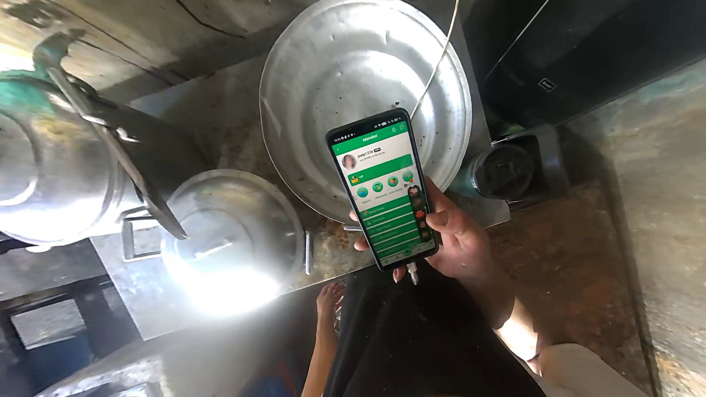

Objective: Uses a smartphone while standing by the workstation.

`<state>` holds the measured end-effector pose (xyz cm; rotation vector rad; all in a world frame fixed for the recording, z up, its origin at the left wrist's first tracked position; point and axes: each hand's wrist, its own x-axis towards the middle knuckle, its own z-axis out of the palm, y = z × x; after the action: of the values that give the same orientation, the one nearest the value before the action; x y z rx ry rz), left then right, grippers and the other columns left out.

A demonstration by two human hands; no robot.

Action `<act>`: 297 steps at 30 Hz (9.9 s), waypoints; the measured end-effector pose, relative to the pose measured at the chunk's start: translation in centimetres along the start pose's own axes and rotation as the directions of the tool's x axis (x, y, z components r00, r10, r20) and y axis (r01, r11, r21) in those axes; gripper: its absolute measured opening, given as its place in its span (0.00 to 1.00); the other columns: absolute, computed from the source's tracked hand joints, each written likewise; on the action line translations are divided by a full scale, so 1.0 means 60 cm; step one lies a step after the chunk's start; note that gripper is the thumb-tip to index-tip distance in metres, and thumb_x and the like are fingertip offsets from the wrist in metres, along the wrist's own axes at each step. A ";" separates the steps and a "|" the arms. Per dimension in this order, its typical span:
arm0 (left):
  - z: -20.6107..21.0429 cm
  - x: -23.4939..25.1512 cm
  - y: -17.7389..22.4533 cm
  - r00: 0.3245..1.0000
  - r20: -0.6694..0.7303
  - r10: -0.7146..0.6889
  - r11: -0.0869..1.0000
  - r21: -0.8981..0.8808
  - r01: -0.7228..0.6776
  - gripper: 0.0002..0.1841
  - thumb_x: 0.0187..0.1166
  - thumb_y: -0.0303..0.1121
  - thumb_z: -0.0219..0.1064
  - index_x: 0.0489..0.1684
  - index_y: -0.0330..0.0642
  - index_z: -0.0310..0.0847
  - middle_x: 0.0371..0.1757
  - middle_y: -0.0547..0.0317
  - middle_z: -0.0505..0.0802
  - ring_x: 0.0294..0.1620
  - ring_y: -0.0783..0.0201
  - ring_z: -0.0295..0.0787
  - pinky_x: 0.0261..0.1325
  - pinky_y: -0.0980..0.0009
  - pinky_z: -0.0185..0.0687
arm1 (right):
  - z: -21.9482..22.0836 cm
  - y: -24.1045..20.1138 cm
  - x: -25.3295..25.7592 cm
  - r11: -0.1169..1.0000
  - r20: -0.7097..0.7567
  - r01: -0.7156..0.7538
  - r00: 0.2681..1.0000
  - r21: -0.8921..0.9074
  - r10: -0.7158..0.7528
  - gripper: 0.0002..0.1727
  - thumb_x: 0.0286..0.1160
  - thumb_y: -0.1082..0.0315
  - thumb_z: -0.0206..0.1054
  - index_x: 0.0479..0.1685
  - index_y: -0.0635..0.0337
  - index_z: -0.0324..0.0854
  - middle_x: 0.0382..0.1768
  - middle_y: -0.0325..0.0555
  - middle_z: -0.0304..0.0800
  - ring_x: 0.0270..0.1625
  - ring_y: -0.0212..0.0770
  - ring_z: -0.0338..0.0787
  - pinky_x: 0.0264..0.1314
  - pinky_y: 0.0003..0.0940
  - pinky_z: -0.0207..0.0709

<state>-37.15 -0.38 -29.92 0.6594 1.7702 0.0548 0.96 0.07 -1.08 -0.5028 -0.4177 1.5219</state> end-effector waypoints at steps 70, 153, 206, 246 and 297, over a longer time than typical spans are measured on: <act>-0.005 0.025 -0.006 0.997 0.051 0.053 0.990 0.126 -0.059 0.14 0.85 0.34 0.67 0.62 0.37 0.83 0.49 0.48 0.94 0.39 0.63 0.90 0.41 0.64 0.85 | -0.005 0.004 -0.005 0.999 -0.033 0.021 0.999 -0.040 -0.022 0.34 0.76 0.64 0.47 0.87 0.45 0.52 0.71 0.70 0.76 0.58 0.70 0.89 0.32 0.52 0.90; -0.012 0.063 -0.023 0.987 0.097 0.131 0.964 0.219 -0.149 0.15 0.86 0.35 0.67 0.61 0.34 0.85 0.53 0.44 0.93 0.47 0.59 0.90 0.56 0.58 0.85 | 0.027 -0.017 0.003 0.843 -0.472 0.024 0.820 -0.537 -0.324 0.33 0.93 0.45 0.40 0.77 0.59 0.76 0.79 0.47 0.75 0.84 0.38 0.71 0.86 0.46 0.66; -0.010 0.062 -0.032 0.987 0.067 0.145 0.955 0.251 -0.158 0.13 0.85 0.32 0.67 0.59 0.33 0.85 0.50 0.46 0.93 0.44 0.64 0.89 0.52 0.64 0.84 | 0.017 -0.018 0.002 0.946 -0.356 -0.049 0.932 -0.321 -0.072 0.27 0.85 0.58 0.38 0.79 0.49 0.69 0.59 0.48 0.88 0.56 0.40 0.91 0.52 0.40 0.88; -0.012 0.072 -0.028 0.984 0.085 0.158 0.948 0.267 -0.176 0.13 0.84 0.34 0.67 0.58 0.35 0.86 0.51 0.47 0.94 0.46 0.63 0.89 0.55 0.61 0.84 | 0.034 -0.019 0.000 0.902 -0.330 -0.039 0.937 -0.429 -0.116 0.33 0.70 0.71 0.64 0.81 0.55 0.64 0.58 0.53 0.87 0.52 0.45 0.93 0.48 0.42 0.92; -0.004 0.072 -0.013 0.989 0.092 0.118 0.964 0.229 -0.136 0.14 0.85 0.33 0.67 0.60 0.33 0.84 0.48 0.48 0.93 0.38 0.67 0.86 0.46 0.67 0.83 | 0.037 -0.023 0.002 0.893 -0.312 -0.045 0.944 -0.448 -0.109 0.31 0.77 0.75 0.51 0.84 0.53 0.61 0.60 0.54 0.86 0.54 0.45 0.92 0.48 0.43 0.91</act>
<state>-38.33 0.98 -33.92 0.9340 1.6715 -0.0930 0.88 0.32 1.51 -1.0957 -0.5145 1.2716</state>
